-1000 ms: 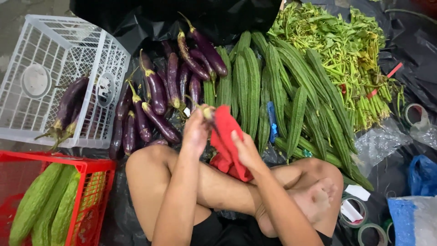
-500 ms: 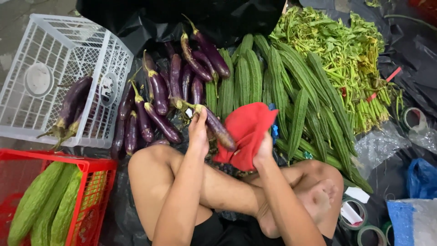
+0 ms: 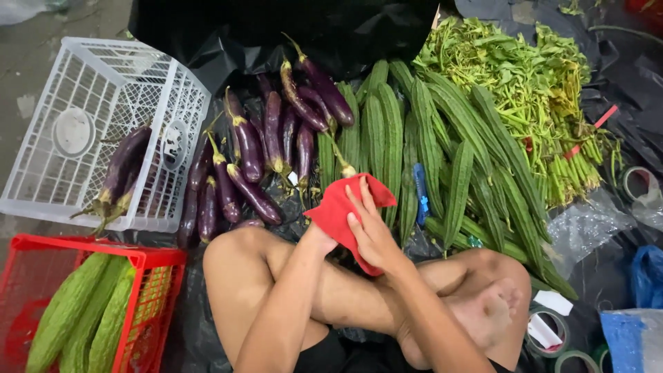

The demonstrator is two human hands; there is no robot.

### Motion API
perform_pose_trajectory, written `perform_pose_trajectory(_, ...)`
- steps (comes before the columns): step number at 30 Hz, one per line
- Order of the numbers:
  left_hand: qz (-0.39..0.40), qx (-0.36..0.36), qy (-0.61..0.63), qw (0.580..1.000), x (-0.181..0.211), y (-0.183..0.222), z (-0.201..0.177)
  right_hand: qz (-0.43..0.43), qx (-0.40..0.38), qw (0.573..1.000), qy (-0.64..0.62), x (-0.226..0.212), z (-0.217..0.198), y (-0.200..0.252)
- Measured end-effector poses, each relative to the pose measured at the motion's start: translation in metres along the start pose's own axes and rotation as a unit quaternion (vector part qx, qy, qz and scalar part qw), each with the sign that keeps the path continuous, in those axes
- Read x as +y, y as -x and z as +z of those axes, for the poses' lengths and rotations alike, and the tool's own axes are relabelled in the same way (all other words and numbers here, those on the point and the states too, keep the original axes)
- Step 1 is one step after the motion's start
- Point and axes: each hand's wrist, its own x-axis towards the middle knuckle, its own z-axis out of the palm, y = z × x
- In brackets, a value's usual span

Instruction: A person is cleaning eggplants by wiping them with a red cloth and then placing them into a white plastic crate.

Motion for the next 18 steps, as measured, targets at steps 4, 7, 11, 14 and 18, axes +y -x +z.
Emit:
perform_pose_trajectory(4, 0.008, -0.04, 0.031, 0.999, 0.0, -0.004, -0.002, -0.014, 0.034, 0.999, 0.013, 0.017, -0.013, -0.011)
perform_pose_trajectory(7, 0.009, -0.067, 0.048, 0.997, -0.003, -0.005, -0.001, -0.017, 0.06, 0.998, 0.015, 0.024, -0.015, -0.016)
perform_pose_trajectory(11, 0.01, -0.11, 0.076, 0.991, -0.009, -0.009, 0.004, -0.021, 0.033, 0.997, 0.072, 0.009, -0.014, -0.009)
perform_pose_trajectory(14, 0.012, -0.134, 0.096, 0.986, -0.012, -0.01, 0.002, -0.048, 0.003, 0.989, 0.142, -0.009, -0.012, -0.003)
perform_pose_trajectory(18, 0.015, -0.161, 0.117, 0.98, -0.016, -0.014, 0.0, -0.096, 0.014, 0.983, 0.156, -0.015, -0.005, 0.011)
